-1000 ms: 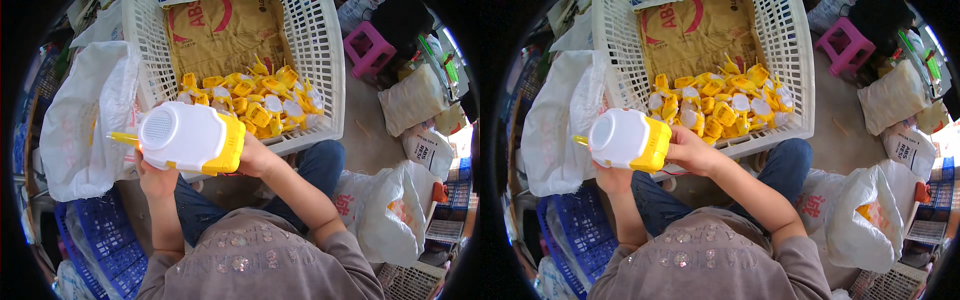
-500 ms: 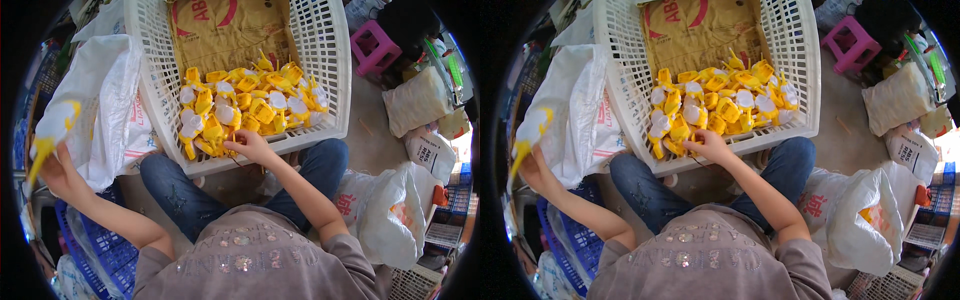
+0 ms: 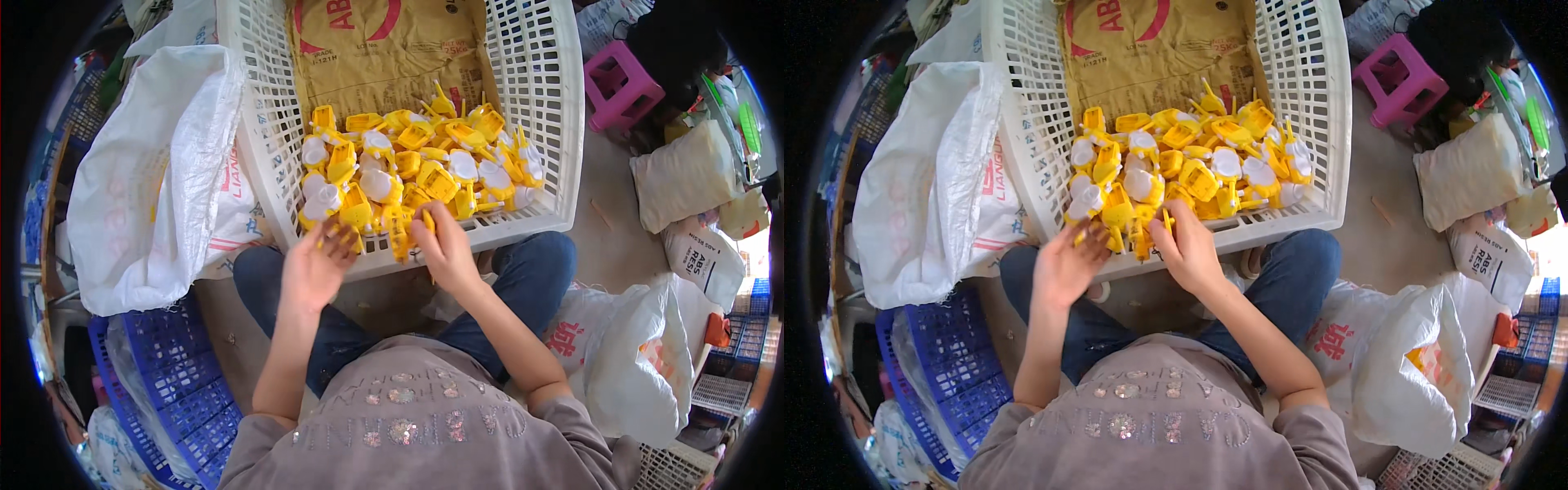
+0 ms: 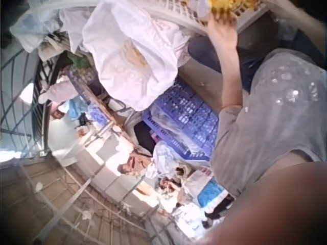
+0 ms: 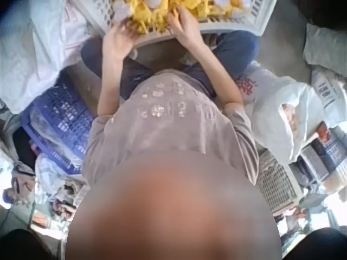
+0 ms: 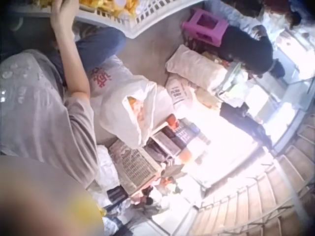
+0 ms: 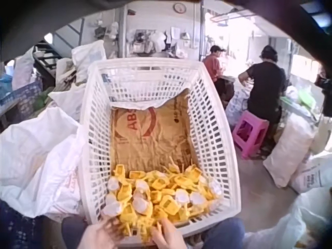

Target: Inspecting, testing, and sorting plastic toy walkie-talkie components from a large basket into bags.

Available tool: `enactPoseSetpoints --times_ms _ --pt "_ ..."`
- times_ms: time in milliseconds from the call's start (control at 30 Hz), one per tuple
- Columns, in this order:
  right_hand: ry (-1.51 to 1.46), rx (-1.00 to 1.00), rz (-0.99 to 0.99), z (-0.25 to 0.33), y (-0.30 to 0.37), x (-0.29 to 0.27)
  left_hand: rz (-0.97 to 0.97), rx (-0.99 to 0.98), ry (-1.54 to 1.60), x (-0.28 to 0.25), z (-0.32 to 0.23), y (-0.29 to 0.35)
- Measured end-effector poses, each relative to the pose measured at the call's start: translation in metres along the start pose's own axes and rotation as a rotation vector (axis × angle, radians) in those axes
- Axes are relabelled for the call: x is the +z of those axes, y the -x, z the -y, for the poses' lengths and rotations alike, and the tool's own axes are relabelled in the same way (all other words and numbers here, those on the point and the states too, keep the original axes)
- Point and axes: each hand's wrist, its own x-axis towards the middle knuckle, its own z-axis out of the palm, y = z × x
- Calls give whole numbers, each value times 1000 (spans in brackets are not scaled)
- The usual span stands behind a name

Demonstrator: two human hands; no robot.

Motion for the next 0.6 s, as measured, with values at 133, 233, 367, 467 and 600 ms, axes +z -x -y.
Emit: enactPoseSetpoints --times_ms 133,233,367,467,600 --pt "-87 -353 -30 44 4 -16 293 -269 307 24 25 -4" --pt "34 -620 86 56 8 -12 477 -131 149 49 18 -12" --pt "-7 -551 10 60 13 -15 394 -111 110 58 2 -12" --pt "-187 -336 -3 57 5 -19 296 -128 102 58 5 -7" --pt "186 -416 36 53 -9 -15 96 -112 6 65 12 -2"
